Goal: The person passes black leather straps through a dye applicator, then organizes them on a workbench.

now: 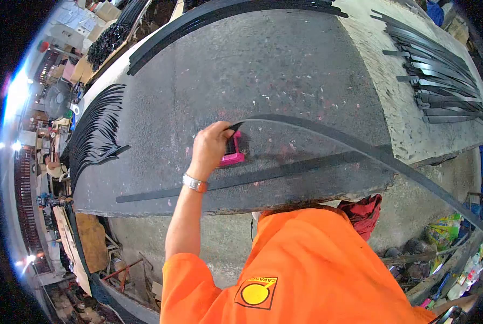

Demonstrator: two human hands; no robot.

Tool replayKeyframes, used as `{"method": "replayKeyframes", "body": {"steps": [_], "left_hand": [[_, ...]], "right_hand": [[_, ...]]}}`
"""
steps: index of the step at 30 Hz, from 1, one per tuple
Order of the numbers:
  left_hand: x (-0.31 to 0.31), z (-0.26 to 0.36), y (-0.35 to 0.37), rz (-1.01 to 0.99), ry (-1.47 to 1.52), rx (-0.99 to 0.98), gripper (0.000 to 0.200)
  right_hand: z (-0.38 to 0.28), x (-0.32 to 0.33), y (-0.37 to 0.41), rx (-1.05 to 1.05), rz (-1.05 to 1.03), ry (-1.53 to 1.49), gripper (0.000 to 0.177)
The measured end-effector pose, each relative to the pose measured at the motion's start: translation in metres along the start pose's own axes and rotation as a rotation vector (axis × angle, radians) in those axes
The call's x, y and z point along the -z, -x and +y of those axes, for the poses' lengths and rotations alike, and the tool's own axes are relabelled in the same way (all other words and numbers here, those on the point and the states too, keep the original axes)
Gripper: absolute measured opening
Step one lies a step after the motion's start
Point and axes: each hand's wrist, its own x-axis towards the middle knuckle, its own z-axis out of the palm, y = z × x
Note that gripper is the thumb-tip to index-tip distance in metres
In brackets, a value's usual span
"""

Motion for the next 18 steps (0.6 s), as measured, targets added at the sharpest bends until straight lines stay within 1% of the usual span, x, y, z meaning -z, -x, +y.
{"method": "replayKeyframes", "body": {"steps": [2, 3, 4, 9, 11, 13, 14, 17, 18], "left_hand": [[0.008, -0.008, 0.006, -0.045, 0.116, 0.094, 0.012], [0.009, -0.011, 0.008, -0.037, 0.107, 0.099, 0.012], [0.008, -0.014, 0.011, -0.029, 0.099, 0.105, 0.013], [0.005, -0.025, 0.022, 0.04, 0.164, 0.116, 0.012], [0.005, -0.028, 0.026, 0.063, 0.163, 0.118, 0.011], [0.003, -0.027, 0.029, 0.09, 0.242, 0.138, 0.011], [0.002, -0.026, 0.03, 0.102, 0.282, 0.147, 0.012], [-0.003, -0.022, 0.031, 0.088, 0.271, 0.235, 0.012], [-0.019, -0.041, 0.031, 0.096, 0.387, 0.229, 0.011]], "right_hand": [[-0.005, 0.011, -0.019, -0.012, 0.012, -0.041, 0.026], [-0.016, 0.02, -0.027, -0.018, 0.02, -0.062, 0.026], [-0.037, 0.037, -0.035, -0.109, -0.038, -0.169, 0.026], [-0.081, 0.08, -0.058, -0.23, -0.084, -0.168, 0.025], [-0.082, 0.09, -0.062, -0.262, -0.078, -0.186, 0.025], [-0.069, 0.097, -0.064, -0.271, -0.046, -0.201, 0.026], [-0.057, 0.097, -0.066, -0.242, -0.002, -0.227, 0.026], [-0.067, 0.13, -0.063, -0.213, 0.016, -0.175, 0.025], [-0.069, 0.137, -0.063, -0.212, 0.002, -0.176, 0.025]]}}
